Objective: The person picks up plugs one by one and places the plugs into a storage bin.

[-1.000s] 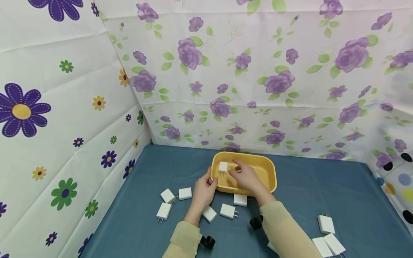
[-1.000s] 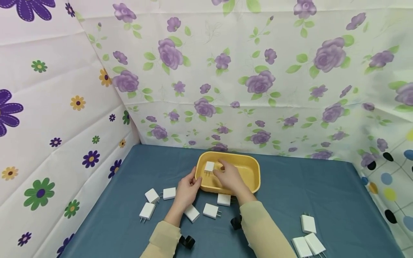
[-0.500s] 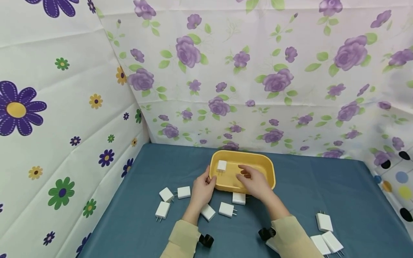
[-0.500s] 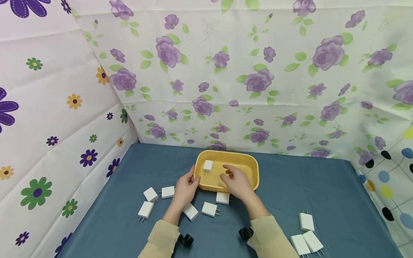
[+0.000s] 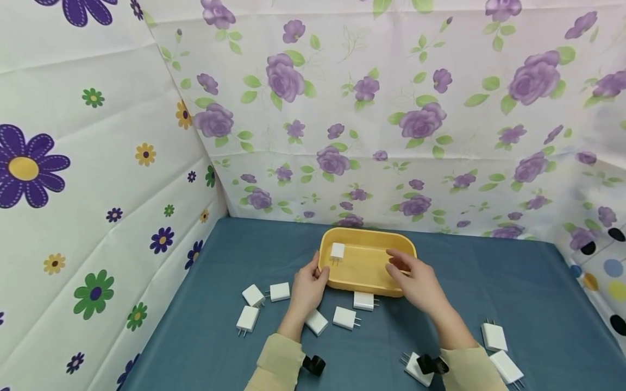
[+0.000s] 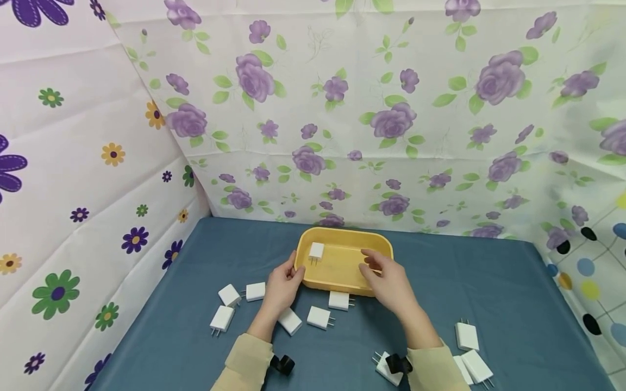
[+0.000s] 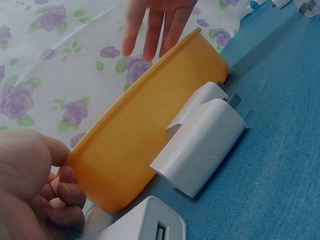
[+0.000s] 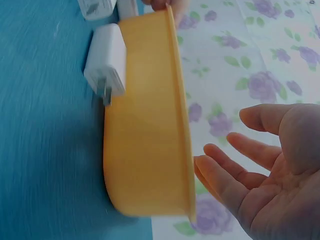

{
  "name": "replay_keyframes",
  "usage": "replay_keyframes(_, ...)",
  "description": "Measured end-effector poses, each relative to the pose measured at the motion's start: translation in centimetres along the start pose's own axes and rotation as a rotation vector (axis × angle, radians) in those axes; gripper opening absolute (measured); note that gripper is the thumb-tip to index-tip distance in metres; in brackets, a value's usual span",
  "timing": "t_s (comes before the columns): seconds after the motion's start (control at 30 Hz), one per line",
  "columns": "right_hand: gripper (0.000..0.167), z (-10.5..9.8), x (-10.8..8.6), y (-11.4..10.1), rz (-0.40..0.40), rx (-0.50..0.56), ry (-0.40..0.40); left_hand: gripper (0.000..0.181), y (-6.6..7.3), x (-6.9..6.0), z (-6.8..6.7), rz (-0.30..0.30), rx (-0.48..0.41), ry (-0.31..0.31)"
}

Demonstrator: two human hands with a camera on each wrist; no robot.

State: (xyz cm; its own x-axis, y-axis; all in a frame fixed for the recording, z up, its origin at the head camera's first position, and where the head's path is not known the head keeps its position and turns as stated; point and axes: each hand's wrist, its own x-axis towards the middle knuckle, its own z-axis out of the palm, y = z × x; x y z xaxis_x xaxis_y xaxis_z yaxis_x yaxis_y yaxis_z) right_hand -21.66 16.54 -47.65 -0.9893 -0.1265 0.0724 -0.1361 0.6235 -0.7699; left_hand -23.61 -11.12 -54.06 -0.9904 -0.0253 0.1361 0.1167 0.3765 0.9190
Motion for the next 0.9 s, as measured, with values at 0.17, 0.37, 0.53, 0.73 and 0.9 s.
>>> replay_keyframes(0.17, 0.042, -0.6, -1.4, 0.5, -0.032, -0.013, 0.048, 0.057, 0.2, 0.0, -0.2, -0.002, 0.003, 0.009)
replay_keyframes(0.37, 0.025, 0.5, -3.1, 0.1, -0.065, -0.036, 0.109, 0.057, 0.3, -0.1, -0.3, 0.008, -0.002, 0.000)
replay_keyframes(0.53, 0.020, 2.0, -4.1, -0.8, -0.142, -0.079, 0.086, 0.056, 0.3, -0.2, -0.3, 0.009, -0.003, -0.005)
replay_keyframes(0.73, 0.029, 4.2, -4.6, -2.0, -0.177, -0.254, -0.077, 0.056, 0.3, -0.1, -0.3, 0.010, -0.006, -0.002)
replay_keyframes(0.9, 0.049, 5.7, -4.8, -2.6, -0.160, -0.388, -0.196, 0.056, 0.2, -0.2, -0.1, 0.006, -0.004, -0.006)
